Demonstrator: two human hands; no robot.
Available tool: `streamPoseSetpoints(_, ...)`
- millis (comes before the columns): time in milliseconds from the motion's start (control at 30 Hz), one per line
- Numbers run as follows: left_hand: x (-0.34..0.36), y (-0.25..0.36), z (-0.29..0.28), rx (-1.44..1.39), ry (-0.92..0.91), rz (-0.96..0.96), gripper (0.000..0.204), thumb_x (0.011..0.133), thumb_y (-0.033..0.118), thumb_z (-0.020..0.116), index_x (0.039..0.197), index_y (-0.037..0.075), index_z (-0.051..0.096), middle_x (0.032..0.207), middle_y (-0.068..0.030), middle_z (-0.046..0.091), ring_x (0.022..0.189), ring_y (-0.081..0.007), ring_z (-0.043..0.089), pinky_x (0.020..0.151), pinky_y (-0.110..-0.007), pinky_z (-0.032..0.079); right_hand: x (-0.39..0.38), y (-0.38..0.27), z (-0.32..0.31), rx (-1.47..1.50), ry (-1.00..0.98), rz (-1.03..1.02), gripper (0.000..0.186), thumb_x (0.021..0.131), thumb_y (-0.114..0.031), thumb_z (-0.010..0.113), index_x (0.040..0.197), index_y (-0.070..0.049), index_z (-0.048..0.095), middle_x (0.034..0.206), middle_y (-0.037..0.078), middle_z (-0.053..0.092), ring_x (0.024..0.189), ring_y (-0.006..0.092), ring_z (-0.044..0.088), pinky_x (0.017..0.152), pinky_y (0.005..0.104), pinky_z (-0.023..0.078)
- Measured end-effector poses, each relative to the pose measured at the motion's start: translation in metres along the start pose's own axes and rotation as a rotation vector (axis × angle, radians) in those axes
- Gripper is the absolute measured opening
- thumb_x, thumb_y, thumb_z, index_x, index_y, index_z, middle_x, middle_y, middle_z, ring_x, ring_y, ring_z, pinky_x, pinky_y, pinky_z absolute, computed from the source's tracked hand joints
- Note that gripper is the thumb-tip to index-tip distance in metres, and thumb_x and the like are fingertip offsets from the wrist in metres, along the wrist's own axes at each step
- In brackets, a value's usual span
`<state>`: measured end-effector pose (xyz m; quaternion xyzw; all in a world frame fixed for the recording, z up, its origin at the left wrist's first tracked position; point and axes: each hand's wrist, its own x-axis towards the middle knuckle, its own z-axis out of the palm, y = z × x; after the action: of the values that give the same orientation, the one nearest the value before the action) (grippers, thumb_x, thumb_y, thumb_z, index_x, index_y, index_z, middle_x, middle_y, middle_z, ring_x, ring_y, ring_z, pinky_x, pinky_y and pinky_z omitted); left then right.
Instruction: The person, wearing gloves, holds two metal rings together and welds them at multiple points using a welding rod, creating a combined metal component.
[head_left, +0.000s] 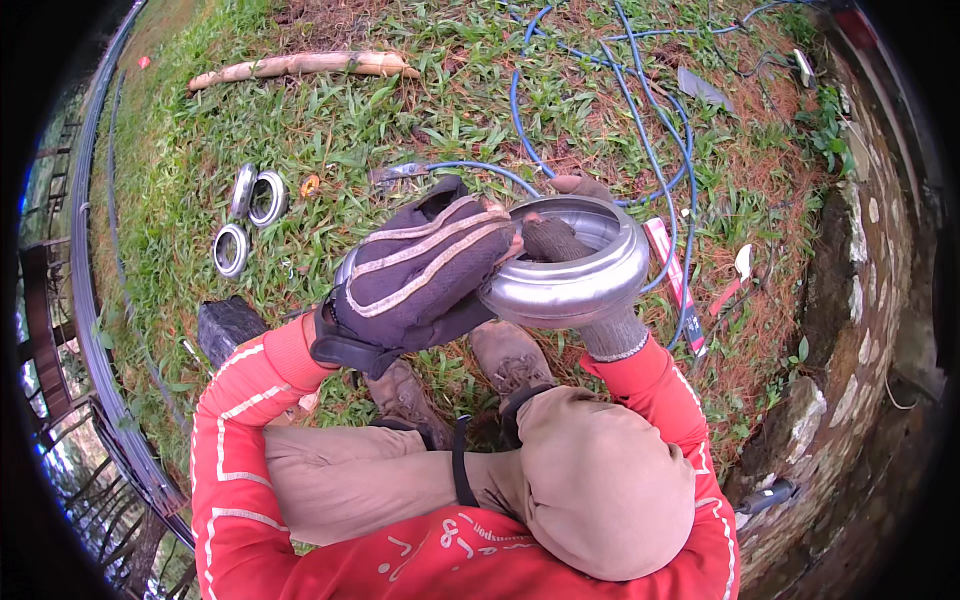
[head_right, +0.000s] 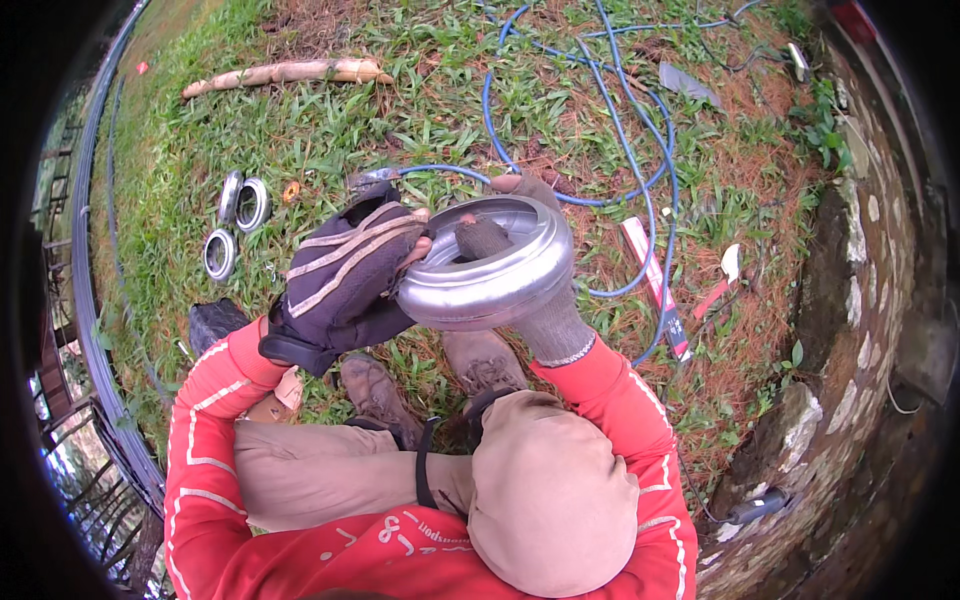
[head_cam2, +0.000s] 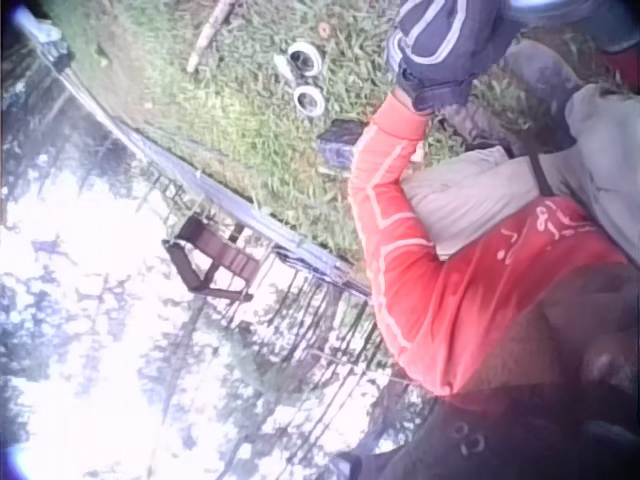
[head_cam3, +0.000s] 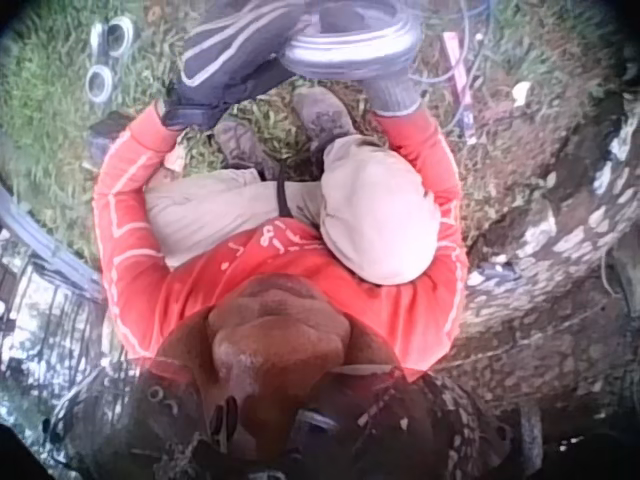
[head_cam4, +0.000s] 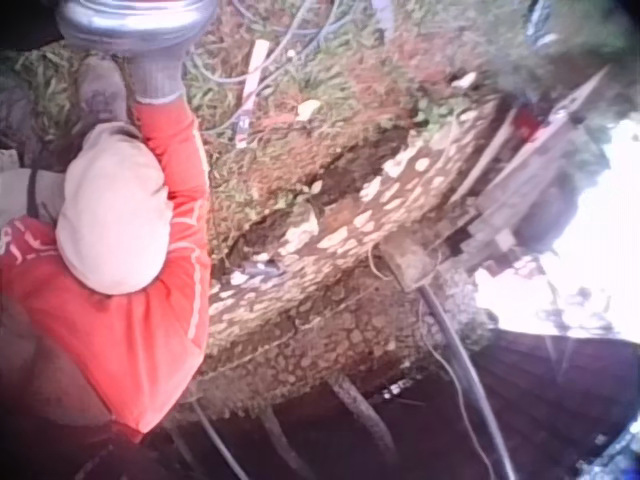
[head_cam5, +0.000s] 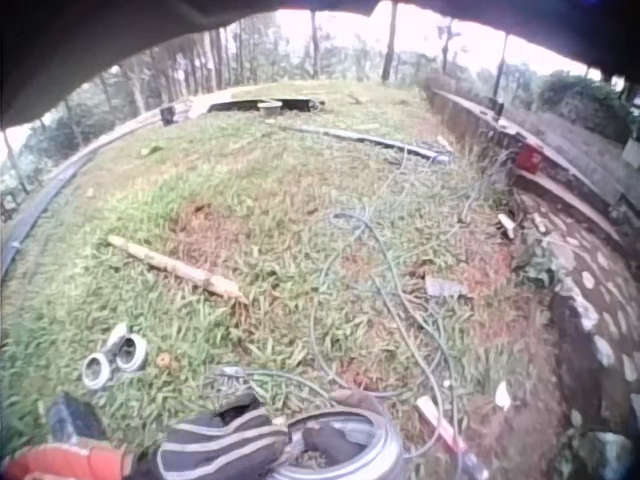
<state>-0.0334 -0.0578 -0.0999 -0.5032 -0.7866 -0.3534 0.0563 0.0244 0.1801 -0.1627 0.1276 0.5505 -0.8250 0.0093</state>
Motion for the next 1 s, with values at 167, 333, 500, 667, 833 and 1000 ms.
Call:
streamPoseSetpoints(167,-0.004,0.005,-0.004,0.025,-0.131,0.021,0.078,0.08,0.017,0.09,0.153,0.007,0.062,0.158,-0.0223,0.06,0.137,-0.0437,0.064,0.125,-0.064,0.042,-0.005,-0.008,0.01,-0.078,0.023,-0.011,0.059,0.095,-0.007,0.086,0.14,-0.004,0.048,0.115,0.015,0.077,0.103,0.0217,0.078,0.084,0.0334,0.066)
streamPoseSetpoints(333,-0.007,0.006,0.001,0.018,-0.091,0.022,0.068,0.082,0.014,0.088,0.147,0.015,0.066,0.148,-0.0217,0.066,0.131,-0.0447,0.067,0.12,-0.069,0.045,-0.009,-0.008,0.011,-0.029,0.059,-0.071,0.06,0.095,-0.003,0.084,0.142,-0.003,0.046,0.116,0.013,0.073,0.096,0.0189,0.076,0.081,0.033,0.065)
streamPoseSetpoints(500,-0.004,0.008,0.008,0.063,-0.027,0.0,0.042,0.091,0.012,0.085,0.131,0.018,0.074,0.133,-0.0164,0.075,0.119,-0.04,0.074,0.114,-0.064,0.052,-0.01,-0.016,0.012,-0.08,0.063,-0.043,0.053,0.096,-0.003,0.083,0.137,-0.004,0.048,0.109,0.012,0.075,0.095,0.0181,0.076,0.08,0.033,0.065)
streamPoseSetpoints(667,-0.003,0.005,0.005,0.043,-0.039,0.017,0.047,0.089,0.012,0.086,0.134,0.019,0.074,0.137,-0.0161,0.073,0.123,-0.0397,0.072,0.117,-0.064,0.05,-0.008,-0.014,0.012,-0.048,0.099,-0.091,0.046,0.097,-0.005,0.083,0.128,-0.005,0.05,0.105,0.011,0.075,0.091,0.0176,0.076,0.076,0.0312,0.064)
streamPoseSetpoints(833,-0.005,0.006,0.003,0.023,-0.074,0.039,0.071,0.076,0.008,0.089,0.143,0.014,0.068,0.148,-0.0201,0.066,0.128,-0.0417,0.069,0.116,-0.065,0.05,-0.007,-0.015,0.006,-0.298,0.054,-0.186,0.039,0.098,-0.005,0.082,0.121,-0.005,0.05,0.102,0.011,0.076,0.089,0.0157,0.076,0.071,0.0293,0.063)
streamPoseSetpoints(1000,-0.002,0.009,0.004,-0.057,-0.059,-0.001,0.071,0.075,0.007,0.089,0.143,0.013,0.068,0.148,-0.0221,0.066,0.122,-0.0423,0.07,0.116,-0.065,0.05,-0.007,-0.013,0.008,-0.299,0.064,-0.239,0.037,0.098,-0.006,0.082,0.117,-0.005,0.05,0.101,0.011,0.076,0.085,0.0133,0.075,0.07,0.028,0.061)
